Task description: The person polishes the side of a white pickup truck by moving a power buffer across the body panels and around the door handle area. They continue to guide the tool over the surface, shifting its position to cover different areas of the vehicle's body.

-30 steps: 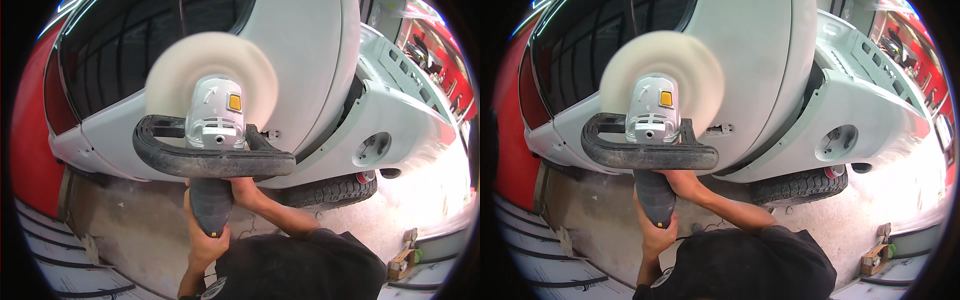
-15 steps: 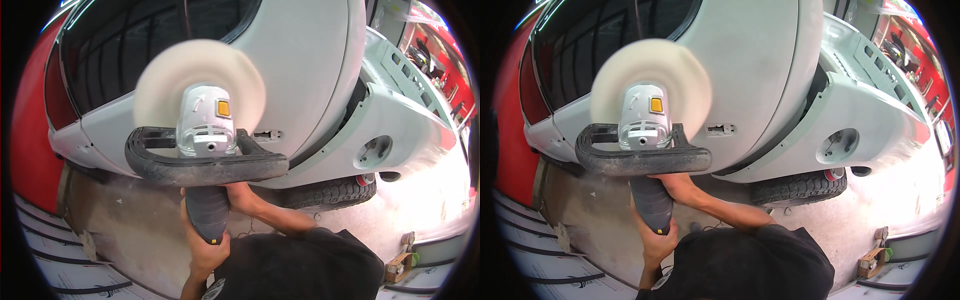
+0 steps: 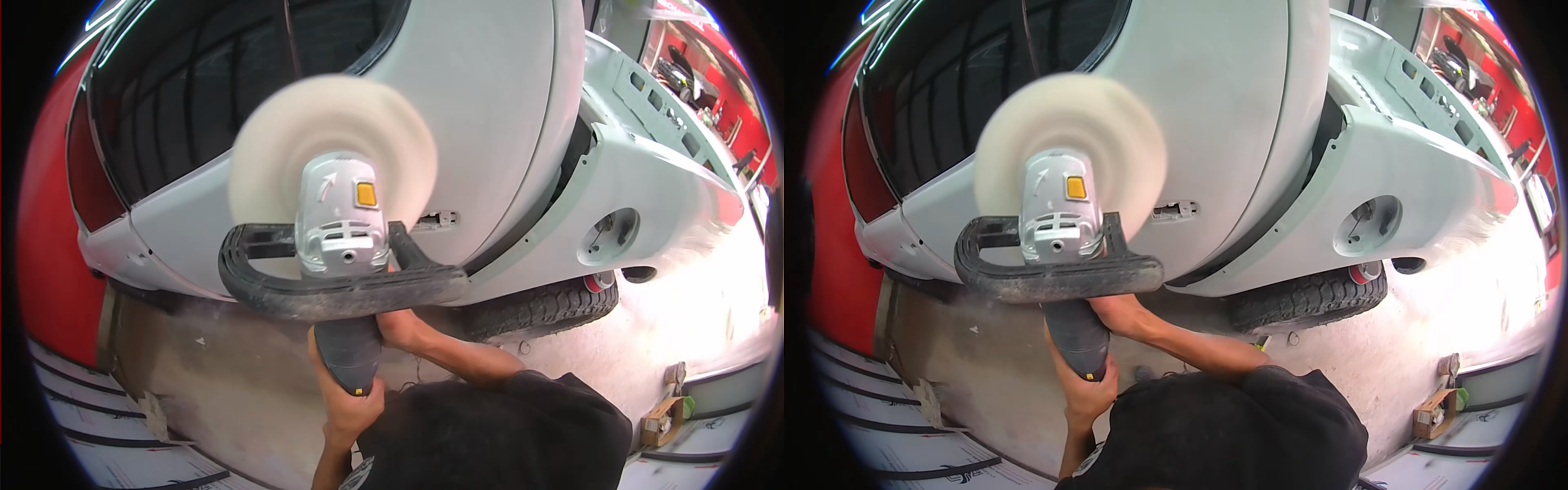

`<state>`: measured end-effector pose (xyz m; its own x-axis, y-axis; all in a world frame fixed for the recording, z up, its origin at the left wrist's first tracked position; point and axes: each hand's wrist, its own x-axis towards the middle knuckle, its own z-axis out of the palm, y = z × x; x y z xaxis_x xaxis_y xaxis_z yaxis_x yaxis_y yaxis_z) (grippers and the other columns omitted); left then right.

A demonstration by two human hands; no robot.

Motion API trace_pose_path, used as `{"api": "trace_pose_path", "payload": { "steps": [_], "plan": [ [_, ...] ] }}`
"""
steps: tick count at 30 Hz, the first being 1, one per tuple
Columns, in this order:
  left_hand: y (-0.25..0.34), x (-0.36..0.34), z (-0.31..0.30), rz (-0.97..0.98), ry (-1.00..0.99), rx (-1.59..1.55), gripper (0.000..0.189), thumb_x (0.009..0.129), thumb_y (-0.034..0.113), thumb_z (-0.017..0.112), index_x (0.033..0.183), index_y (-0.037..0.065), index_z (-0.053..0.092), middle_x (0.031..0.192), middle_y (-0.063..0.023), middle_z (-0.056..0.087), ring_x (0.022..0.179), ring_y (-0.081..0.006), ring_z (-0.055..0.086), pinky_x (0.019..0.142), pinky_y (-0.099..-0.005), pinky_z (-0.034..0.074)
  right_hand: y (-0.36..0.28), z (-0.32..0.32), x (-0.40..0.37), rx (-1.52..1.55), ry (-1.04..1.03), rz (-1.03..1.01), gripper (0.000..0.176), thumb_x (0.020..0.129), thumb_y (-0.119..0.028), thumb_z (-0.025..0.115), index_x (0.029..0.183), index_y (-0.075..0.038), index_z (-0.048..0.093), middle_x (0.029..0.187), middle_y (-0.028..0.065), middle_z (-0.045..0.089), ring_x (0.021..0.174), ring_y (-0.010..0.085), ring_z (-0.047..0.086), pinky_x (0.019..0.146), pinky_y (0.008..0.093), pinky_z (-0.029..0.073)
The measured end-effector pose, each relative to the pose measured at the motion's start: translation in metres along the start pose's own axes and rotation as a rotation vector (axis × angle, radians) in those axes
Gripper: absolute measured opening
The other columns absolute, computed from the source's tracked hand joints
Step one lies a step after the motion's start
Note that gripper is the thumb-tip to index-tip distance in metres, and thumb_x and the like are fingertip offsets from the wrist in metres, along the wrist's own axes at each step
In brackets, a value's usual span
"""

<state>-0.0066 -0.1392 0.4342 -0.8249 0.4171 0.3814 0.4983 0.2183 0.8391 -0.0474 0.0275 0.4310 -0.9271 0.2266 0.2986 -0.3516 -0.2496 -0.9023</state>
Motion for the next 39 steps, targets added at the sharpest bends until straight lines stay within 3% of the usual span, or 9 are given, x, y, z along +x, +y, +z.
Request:
{"api": "trace_pose_path", "payload": {
  "steps": [2, 7, 11, 14, 17, 23, 26, 32, 39],
  "plan": [
    [-0.023, -0.017, -0.002, -0.161, 0.029, -0.084, 0.106, 0.072, -0.002, 0.072, 0.160, -0.004, 0.013, 0.147, -0.0236, 0.040, 0.138, -0.0329, 0.043, 0.117, -0.0425, 0.033, 0.035, 0.003, 0.003, -0.274, -0.078, -0.038, 0.033, 0.102, -0.025, 0.058, 0.122, 0.001, 0.063, 0.119, 0.0172, 0.067, 0.112, 0.0286, 0.062, 0.101, 0.0424, 0.047],
    [-0.049, -0.025, -0.008, -0.042, 0.066, 0.079, 0.102, 0.080, 0.005, 0.078, 0.158, -0.010, 0.015, 0.146, -0.0262, 0.042, 0.136, -0.0328, 0.047, 0.115, -0.0414, 0.036, 0.009, 0.013, -0.005, -0.625, -0.081, -0.079, 0.037, 0.101, -0.029, 0.059, 0.123, 0.000, 0.062, 0.121, 0.0197, 0.066, 0.112, 0.0304, 0.061, 0.098, 0.0431, 0.049],
    [-0.042, -0.013, -0.001, 0.018, 0.000, 0.067, 0.104, 0.079, 0.005, 0.079, 0.158, -0.012, 0.014, 0.143, -0.0257, 0.044, 0.132, -0.0317, 0.050, 0.112, -0.0428, 0.040, 0.010, -0.006, -0.014, -0.445, 0.057, 0.003, 0.057, 0.101, -0.041, 0.065, 0.135, 0.001, 0.047, 0.130, 0.0134, 0.060, 0.113, 0.0227, 0.060, 0.098, 0.0420, 0.051],
    [-0.042, -0.008, 0.017, -0.076, -0.086, -0.036, 0.104, 0.076, 0.004, 0.078, 0.157, -0.010, 0.014, 0.140, -0.0244, 0.049, 0.129, -0.0314, 0.053, 0.111, -0.0419, 0.041, 0.071, -0.062, -0.045, -0.021, 0.092, 0.027, 0.070, 0.100, -0.051, 0.065, 0.141, 0.001, 0.044, 0.133, 0.0127, 0.058, 0.114, 0.0214, 0.059, 0.099, 0.0419, 0.051],
    [-0.014, 0.021, 0.034, 0.126, -0.159, -0.100, 0.101, 0.075, -0.002, 0.073, 0.159, -0.001, 0.019, 0.139, -0.0272, 0.053, 0.127, -0.0370, 0.059, 0.106, -0.0417, 0.047, 0.043, -0.084, -0.057, 0.277, 0.117, -0.031, 0.085, 0.096, -0.066, 0.061, 0.145, 0.001, 0.043, 0.136, 0.0144, 0.058, 0.117, 0.0224, 0.060, 0.102, 0.0420, 0.050],
    [0.008, 0.047, 0.049, 0.102, -0.335, -0.214, 0.101, 0.075, -0.003, 0.074, 0.160, 0.006, 0.020, 0.139, -0.0302, 0.057, 0.124, -0.0462, 0.062, 0.101, -0.0452, 0.051, -0.022, -0.066, -0.053, 0.291, 0.265, -0.264, 0.058, 0.100, -0.062, 0.055, 0.105, -0.005, 0.060, 0.104, 0.0067, 0.067, 0.091, 0.0141, 0.063, 0.076, 0.0297, 0.054],
    [-0.005, 0.043, 0.042, 0.103, -0.355, -0.249, 0.101, 0.076, -0.002, 0.074, 0.160, 0.005, 0.019, 0.142, -0.0294, 0.054, 0.130, -0.0432, 0.059, 0.105, -0.0448, 0.048, 0.033, -0.095, -0.068, 0.182, 0.163, -0.190, 0.079, 0.098, -0.072, 0.049, 0.128, 0.001, 0.056, 0.125, 0.0126, 0.064, 0.110, 0.0210, 0.062, 0.092, 0.0371, 0.052],
    [-0.080, -0.001, 0.014, -0.018, -0.219, -0.038, 0.107, 0.075, 0.007, 0.081, 0.157, -0.012, 0.014, 0.140, -0.0266, 0.047, 0.129, -0.0342, 0.053, 0.110, -0.0440, 0.041, 0.071, -0.043, -0.039, -0.153, 0.045, -0.066, 0.068, 0.096, -0.063, 0.055, 0.121, 0.001, 0.059, 0.121, 0.0120, 0.065, 0.107, 0.0200, 0.063, 0.091, 0.0366, 0.053],
    [-0.125, -0.018, -0.036, -0.025, -0.052, 0.132, 0.108, 0.080, 0.008, 0.081, 0.158, -0.015, 0.010, 0.144, -0.0281, 0.044, 0.131, -0.0350, 0.052, 0.111, -0.0432, 0.041, 0.074, 0.035, 0.010, -0.391, -0.069, -0.091, 0.056, 0.094, -0.052, 0.061, 0.114, 0.000, 0.062, 0.116, 0.0112, 0.068, 0.104, 0.0188, 0.064, 0.090, 0.0361, 0.054]
  ]
}}
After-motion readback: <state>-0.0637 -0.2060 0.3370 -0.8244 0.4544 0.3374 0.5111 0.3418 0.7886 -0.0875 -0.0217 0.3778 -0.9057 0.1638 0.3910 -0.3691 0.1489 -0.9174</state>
